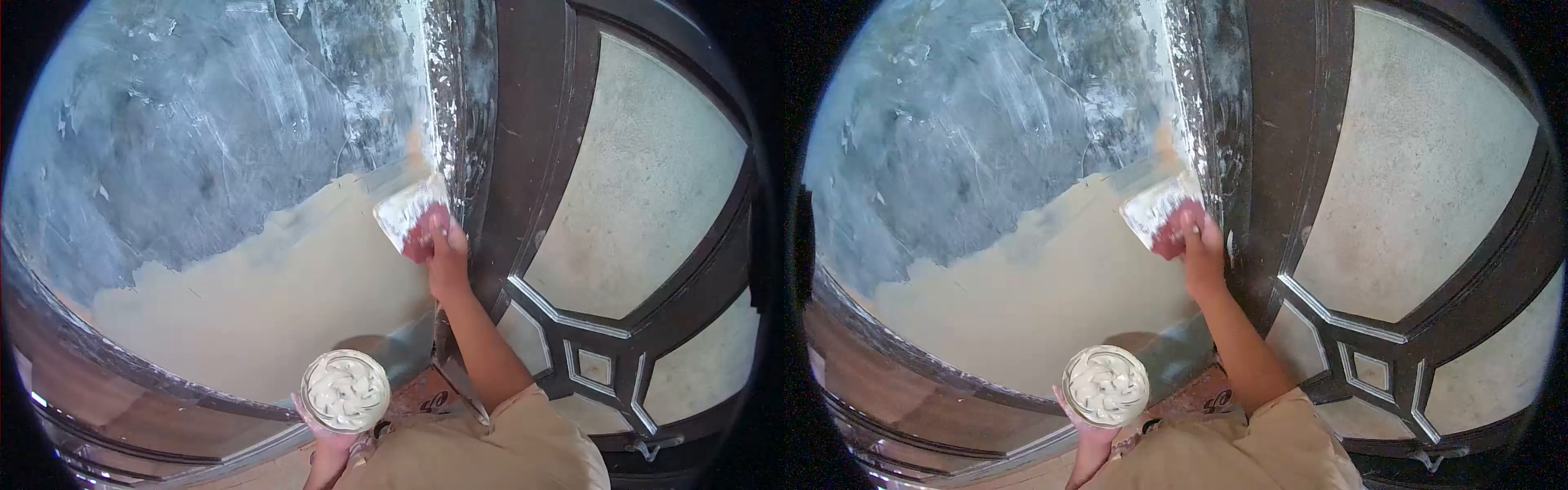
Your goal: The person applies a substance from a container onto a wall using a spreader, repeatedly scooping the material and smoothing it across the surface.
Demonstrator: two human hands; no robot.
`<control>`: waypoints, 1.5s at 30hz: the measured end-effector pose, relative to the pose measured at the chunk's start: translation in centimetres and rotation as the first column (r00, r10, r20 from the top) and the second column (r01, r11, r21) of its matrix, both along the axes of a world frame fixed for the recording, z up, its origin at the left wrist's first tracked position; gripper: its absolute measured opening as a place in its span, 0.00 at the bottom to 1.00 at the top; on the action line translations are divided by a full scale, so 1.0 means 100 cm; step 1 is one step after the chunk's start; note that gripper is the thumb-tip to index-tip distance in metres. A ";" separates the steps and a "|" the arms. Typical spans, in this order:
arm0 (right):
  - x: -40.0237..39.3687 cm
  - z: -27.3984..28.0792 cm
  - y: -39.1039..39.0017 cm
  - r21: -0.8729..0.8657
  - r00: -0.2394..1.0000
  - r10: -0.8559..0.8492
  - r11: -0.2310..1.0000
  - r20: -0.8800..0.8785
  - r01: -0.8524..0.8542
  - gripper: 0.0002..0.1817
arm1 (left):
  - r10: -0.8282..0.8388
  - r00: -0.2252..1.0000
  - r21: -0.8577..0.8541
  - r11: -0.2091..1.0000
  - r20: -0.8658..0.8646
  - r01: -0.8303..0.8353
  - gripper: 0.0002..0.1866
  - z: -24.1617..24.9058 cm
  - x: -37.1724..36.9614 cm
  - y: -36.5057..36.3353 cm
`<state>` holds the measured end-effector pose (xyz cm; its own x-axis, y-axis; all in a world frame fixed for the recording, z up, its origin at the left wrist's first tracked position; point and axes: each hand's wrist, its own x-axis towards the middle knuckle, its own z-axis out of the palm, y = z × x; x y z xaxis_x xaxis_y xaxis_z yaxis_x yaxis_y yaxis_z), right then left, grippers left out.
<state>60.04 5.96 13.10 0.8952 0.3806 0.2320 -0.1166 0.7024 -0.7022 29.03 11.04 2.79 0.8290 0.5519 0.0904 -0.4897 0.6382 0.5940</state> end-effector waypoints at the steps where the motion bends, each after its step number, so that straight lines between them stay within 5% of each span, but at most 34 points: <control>1: 0.001 0.016 0.000 0.000 0.999 0.003 1.000 0.043 -0.003 0.13 | -0.014 1.000 0.044 0.999 -0.002 0.014 0.44 0.001 0.002 0.000; 5: 0.018 0.016 0.027 -0.067 0.955 -0.110 0.989 0.276 0.133 0.10 | 0.045 0.999 -0.040 0.998 -0.026 -0.046 0.44 0.006 0.014 -0.005; 8: 0.001 -0.015 0.016 -0.244 0.956 -0.162 0.944 0.244 0.223 0.15 | 0.068 0.996 0.007 0.998 -0.056 -0.068 0.44 -0.012 0.012 0.001; 10: -0.007 -0.032 0.013 -0.149 0.985 -0.135 0.977 0.112 0.150 0.15 | 0.004 1.000 0.135 0.991 -0.023 -0.001 0.44 0.012 0.015 -0.009; 11: -0.009 -0.028 0.011 -0.045 0.996 -0.088 0.995 -0.026 0.087 0.15 | 0.004 1.000 0.141 0.990 -0.019 -0.001 0.44 0.011 0.016 -0.007; 13: -0.002 -0.017 0.004 -0.051 0.999 -0.032 0.998 -0.019 0.031 0.15 | -0.065 0.996 0.105 0.993 0.060 0.059 0.44 0.005 0.015 -0.006; 15: -0.009 0.039 -0.008 -0.206 0.996 -0.029 0.978 0.080 0.045 0.15 | -0.076 0.996 0.107 0.992 0.044 0.070 0.44 0.012 0.018 -0.009; 16: -0.010 0.053 -0.008 -0.088 0.988 0.088 0.993 0.123 -0.078 0.16 | -0.031 0.976 -0.319 0.942 0.218 0.101 0.45 0.021 0.019 -0.016; 17: -0.010 0.053 -0.003 -0.087 0.988 0.086 0.993 0.125 -0.075 0.16 | 0.083 0.934 -0.674 0.714 0.349 0.189 0.45 0.026 0.021 -0.020; 19: -0.004 0.044 0.012 -0.063 0.959 0.191 0.981 0.208 -0.182 0.16 | 0.047 0.926 -0.529 0.831 0.374 0.172 0.45 0.003 0.024 -0.013; 21: -0.009 0.027 0.017 -0.152 0.982 0.132 0.982 0.138 -0.111 0.15 | 0.079 0.992 -0.040 0.996 -0.097 -0.083 0.46 -0.006 0.022 -0.006; 25: -0.009 -0.002 0.002 -0.188 0.996 0.082 0.979 0.024 -0.077 0.16 | 0.073 0.996 -0.164 0.983 -0.046 -0.080 0.47 -0.012 0.012 0.001; 27: -0.005 0.014 -0.002 -0.202 0.998 0.066 0.978 0.016 -0.062 0.19 | 0.119 0.992 -0.326 0.941 0.048 -0.097 0.47 -0.006 0.011 -0.004; 29: -0.004 0.039 0.000 -0.121 0.999 0.036 0.992 0.030 -0.032 0.15 | 0.070 0.966 -0.598 0.795 0.249 0.097 0.47 0.015 0.013 -0.009; 30: -0.002 0.048 0.002 -0.097 0.996 0.066 0.994 0.064 -0.060 0.15 | 0.047 0.998 -0.124 0.991 -0.039 -0.052 0.48 0.004 0.017 -0.002; 33: 0.012 0.038 0.012 -0.056 0.982 0.143 0.989 0.126 -0.137 0.13 | 0.036 0.997 -0.168 0.985 -0.064 -0.046 0.48 0.004 0.016 -0.003; 35: 0.019 0.004 0.017 -0.203 0.985 -0.009 0.978 0.174 0.044 0.12 | 0.035 0.996 -0.099 0.994 -0.080 -0.043 0.48 0.005 0.015 -0.001; 36: 0.006 0.004 0.006 -0.171 0.999 0.054 0.984 0.008 -0.052 0.11 | 0.035 0.997 -0.127 0.991 -0.070 -0.043 0.47 0.004 0.015 0.000; 41: -0.013 0.021 -0.001 -0.062 0.993 0.077 0.995 -0.086 -0.083 0.13 | 0.047 0.998 -0.132 0.990 -0.049 -0.053 0.47 -0.003 0.011 0.004; 45: -0.016 0.050 0.011 -0.157 0.979 0.085 0.986 0.185 -0.056 0.13 | 0.033 0.998 -0.104 0.994 -0.052 -0.039 0.46 0.003 0.016 0.003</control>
<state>58.47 7.02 18.14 0.8096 0.4849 0.3307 -0.0163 0.5819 -0.8131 30.61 11.32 3.13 0.8104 0.5858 -0.0105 -0.4850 0.6809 0.5488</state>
